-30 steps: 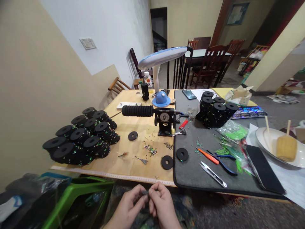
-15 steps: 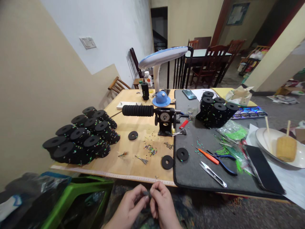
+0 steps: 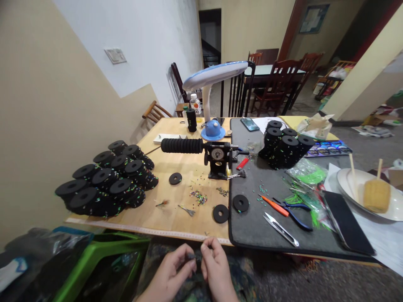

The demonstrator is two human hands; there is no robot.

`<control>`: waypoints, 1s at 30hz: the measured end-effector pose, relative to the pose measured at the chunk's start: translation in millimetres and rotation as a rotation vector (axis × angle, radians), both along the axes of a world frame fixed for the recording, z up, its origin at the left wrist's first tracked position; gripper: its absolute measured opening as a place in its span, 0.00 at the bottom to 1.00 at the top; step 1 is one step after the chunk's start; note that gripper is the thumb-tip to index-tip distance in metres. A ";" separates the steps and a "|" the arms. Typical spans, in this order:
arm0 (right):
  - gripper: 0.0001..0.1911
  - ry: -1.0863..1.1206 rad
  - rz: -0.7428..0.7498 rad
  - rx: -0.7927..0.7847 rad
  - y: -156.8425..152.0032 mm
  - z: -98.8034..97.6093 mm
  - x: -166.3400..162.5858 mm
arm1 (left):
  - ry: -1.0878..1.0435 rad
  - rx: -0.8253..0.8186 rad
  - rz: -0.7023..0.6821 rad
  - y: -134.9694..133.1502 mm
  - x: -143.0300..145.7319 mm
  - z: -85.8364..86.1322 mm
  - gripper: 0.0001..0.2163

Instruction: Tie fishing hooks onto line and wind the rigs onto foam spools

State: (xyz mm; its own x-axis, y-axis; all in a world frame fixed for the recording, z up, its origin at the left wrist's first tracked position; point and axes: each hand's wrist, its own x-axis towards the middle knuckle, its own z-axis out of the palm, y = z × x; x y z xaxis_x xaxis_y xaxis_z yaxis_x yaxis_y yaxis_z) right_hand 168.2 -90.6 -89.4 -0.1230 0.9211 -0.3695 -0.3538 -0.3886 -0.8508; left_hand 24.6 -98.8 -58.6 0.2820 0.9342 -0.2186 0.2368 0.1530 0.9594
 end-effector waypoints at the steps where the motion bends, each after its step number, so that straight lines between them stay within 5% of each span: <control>1: 0.27 -0.003 -0.001 0.003 0.0 0.4 0.2 | -0.001 -0.004 0.009 0.1 0.7 0.4 0.04; 13: 0.28 -0.010 0.039 0.060 -1.0 -4.3 -3.8 | -0.126 -0.103 0.101 6.7 7.1 3.9 0.03; 30: 0.23 -0.081 0.127 0.143 -3.7 -4.4 -0.8 | 0.044 0.004 0.161 8.2 3.5 0.5 0.08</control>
